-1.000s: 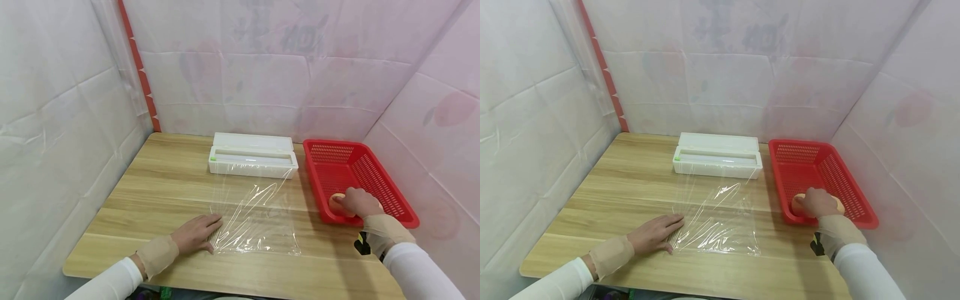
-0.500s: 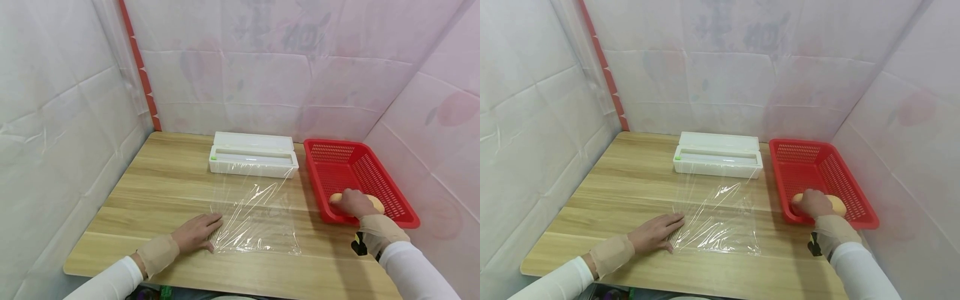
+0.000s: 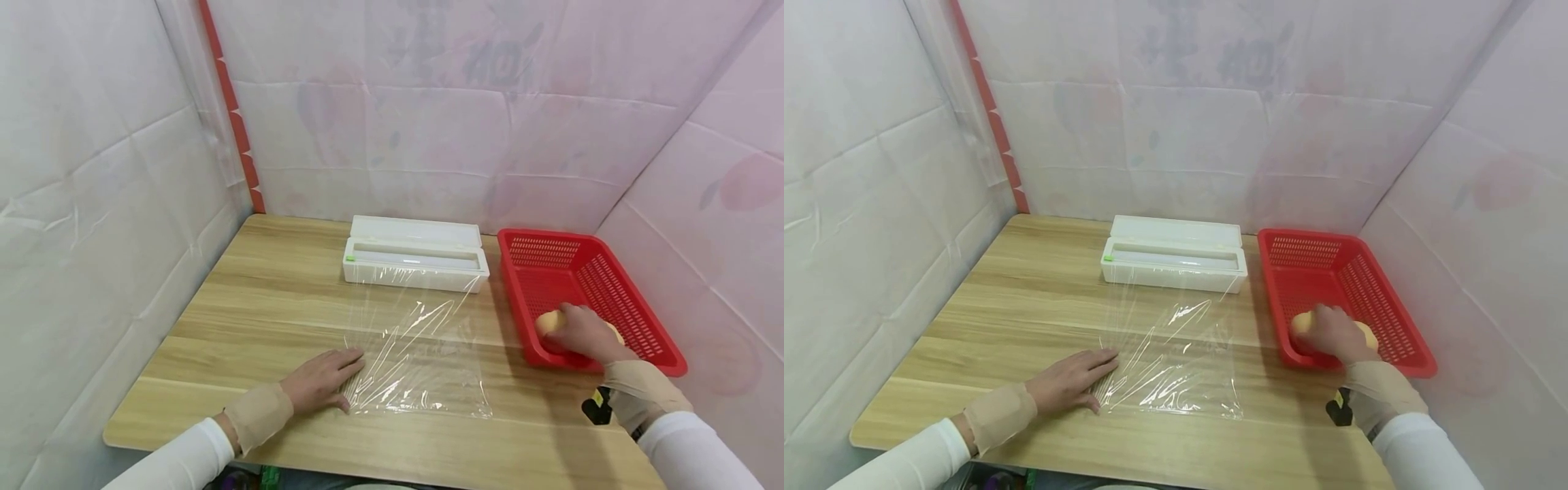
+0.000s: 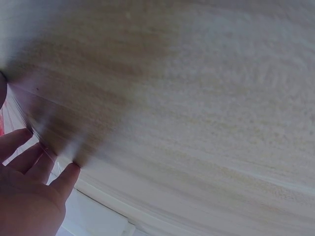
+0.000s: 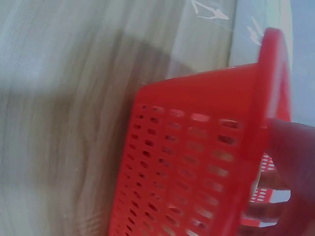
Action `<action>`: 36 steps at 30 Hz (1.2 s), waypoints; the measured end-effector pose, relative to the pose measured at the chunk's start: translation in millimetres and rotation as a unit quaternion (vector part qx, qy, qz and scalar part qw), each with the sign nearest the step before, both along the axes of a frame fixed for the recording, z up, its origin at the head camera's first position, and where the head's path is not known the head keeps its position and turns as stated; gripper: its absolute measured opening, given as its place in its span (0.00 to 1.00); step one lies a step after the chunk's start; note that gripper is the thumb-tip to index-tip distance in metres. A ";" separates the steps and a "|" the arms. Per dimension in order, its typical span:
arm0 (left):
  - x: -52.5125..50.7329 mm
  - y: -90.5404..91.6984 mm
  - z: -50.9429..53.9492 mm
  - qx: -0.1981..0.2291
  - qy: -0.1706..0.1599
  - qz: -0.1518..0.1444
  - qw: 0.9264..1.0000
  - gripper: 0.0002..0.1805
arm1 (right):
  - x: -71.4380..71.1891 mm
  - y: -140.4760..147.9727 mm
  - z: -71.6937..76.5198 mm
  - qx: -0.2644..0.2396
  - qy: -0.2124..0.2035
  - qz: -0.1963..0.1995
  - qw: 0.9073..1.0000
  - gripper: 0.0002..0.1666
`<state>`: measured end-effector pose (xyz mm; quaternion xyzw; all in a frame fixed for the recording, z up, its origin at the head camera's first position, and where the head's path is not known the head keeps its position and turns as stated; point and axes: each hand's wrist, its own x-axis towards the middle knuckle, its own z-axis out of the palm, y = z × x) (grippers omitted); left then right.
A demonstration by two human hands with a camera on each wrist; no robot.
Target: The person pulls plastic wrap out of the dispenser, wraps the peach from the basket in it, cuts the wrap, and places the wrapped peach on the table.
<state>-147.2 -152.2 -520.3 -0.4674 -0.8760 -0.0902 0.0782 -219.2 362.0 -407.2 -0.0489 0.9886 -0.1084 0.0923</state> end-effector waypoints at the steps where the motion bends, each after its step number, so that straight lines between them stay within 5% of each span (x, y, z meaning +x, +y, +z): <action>1: -0.2 0.1 -0.4 0.000 -0.001 0.001 1.000 0.47 | 0.4 0.4 1.6 -0.002 0.013 0.005 1.000 0.37; 10: 0.1 0.1 0.2 -0.002 -0.005 0.003 1.000 0.47 | 7.2 2.9 21.5 -0.023 0.074 0.022 0.997 0.40; 22: 0.1 0.1 0.1 -0.005 -0.008 0.006 1.000 0.47 | 16.6 -15.8 53.2 -0.045 0.201 0.083 0.975 0.43; 29: 0.7 0.0 1.1 -0.013 -0.018 0.012 1.000 0.47 | 24.6 -52.9 64.8 -0.077 0.199 0.096 0.972 0.45; 36: 1.0 1.1 3.7 -0.018 -0.026 0.014 0.999 0.46 | 30.1 -88.6 55.3 -0.087 0.202 0.148 0.964 0.41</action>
